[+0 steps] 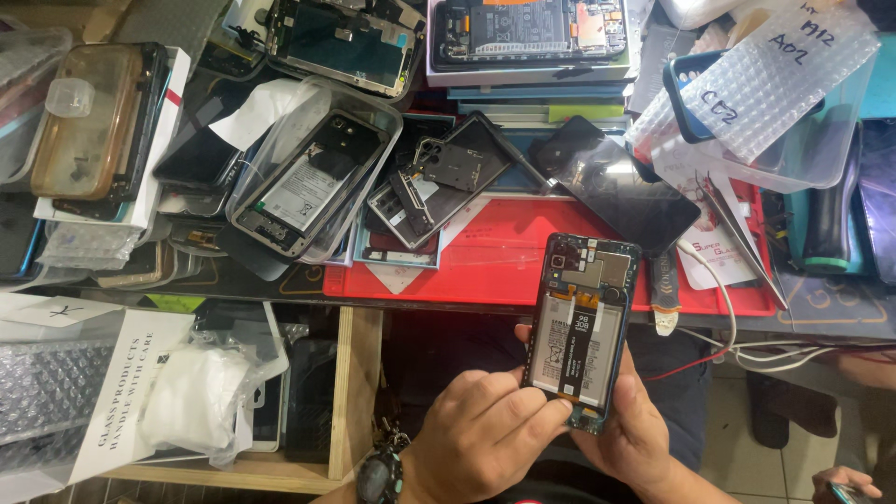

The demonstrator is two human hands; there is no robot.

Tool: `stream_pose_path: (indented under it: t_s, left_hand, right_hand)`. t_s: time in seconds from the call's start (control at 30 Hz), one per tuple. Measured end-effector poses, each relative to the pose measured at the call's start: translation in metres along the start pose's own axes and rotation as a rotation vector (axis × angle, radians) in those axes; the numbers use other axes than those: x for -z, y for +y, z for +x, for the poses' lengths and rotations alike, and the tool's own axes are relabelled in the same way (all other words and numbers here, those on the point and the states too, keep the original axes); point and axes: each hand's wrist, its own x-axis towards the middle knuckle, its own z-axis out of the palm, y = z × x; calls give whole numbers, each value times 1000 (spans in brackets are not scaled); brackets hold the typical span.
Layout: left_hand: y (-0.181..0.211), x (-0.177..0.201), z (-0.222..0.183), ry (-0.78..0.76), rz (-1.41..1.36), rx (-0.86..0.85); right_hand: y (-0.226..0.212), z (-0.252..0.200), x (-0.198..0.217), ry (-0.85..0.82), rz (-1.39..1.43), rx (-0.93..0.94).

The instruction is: The person disassembles a mobile phone on a workbench, removes internal parts by hand and with a small tool, installs a component, and applies heat to the screen surface with a heat gun.

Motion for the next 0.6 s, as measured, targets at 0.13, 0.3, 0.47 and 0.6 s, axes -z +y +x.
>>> stream_pose_path:
  t_s: [0.13, 0.3, 0.47, 0.6]
  left_hand:
    - [-13, 14, 13, -13, -179, 91]
    - [-25, 23, 35, -76, -150, 167]
    - [-27, 15, 39, -46, -201, 208]
    - [-19, 13, 25, 25, -419, 367]
  right_hand:
    - [11, -11, 11, 42, 25, 1]
    - [29, -30, 31, 77, 24, -28]
    - [36, -33, 43, 69, -80, -8]
    - [28, -23, 34, 21, -202, 33]
